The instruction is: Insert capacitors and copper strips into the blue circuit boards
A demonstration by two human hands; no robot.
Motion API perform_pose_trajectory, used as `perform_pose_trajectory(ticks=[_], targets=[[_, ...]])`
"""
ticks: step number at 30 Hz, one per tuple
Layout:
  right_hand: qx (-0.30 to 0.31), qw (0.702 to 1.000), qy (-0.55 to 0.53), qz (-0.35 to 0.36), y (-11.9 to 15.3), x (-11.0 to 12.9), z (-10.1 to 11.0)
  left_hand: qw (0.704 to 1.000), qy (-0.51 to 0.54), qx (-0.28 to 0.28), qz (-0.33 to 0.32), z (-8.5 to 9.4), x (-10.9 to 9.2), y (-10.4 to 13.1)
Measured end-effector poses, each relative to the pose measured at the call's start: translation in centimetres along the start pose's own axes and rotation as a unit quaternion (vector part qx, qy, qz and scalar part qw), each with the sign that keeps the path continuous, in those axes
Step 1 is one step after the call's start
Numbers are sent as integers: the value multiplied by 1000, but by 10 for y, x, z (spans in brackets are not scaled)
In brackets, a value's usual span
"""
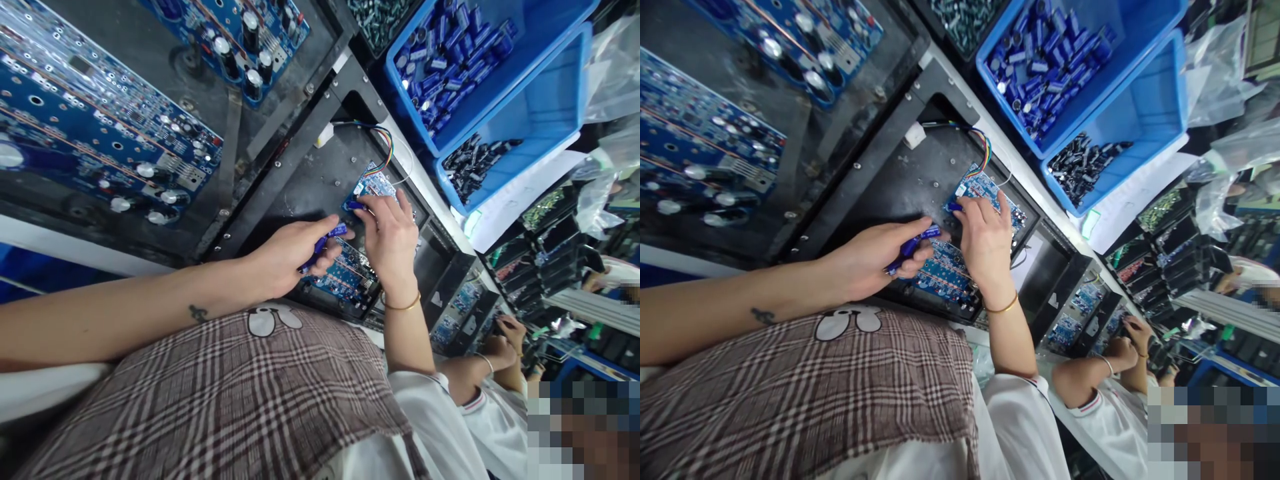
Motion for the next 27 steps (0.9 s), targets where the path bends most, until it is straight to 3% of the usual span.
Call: perform_pose_trajectory(ticks=[9,12,14,16,20,23,27], targets=[[-8,999,46,25,1,10,-10,999,1,-22,-26,2,-1,-2],[-39,999,26,-5,4,17,1,999,-3,-26,-35,1,-5,0],[-43,998,-31,-27,13,26,15,999,-23,1,-44,-3,-4,2],[-34,995,-89,-41,30,39,31,998,-48,40,-16,-9,6,6],[-41,990,-77,-106,85,65,44,987,-69,50,137,-10,51,14],[-10,990,-60,-127,121,79,28,974,-87,48,202,0,82,18],[-9,991,-49,-127,138,85,5,968,-124,57,210,15,97,19]])
Point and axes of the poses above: each hand's wrist, its own y-axis away from the middle knuckle, its own z-axis out of the back of the hand, x = y × z, the point moved 3 cm from there along -y, towards the middle knuckle, and after that the axes turned 13 degrees about z, right-handed, at the moved point
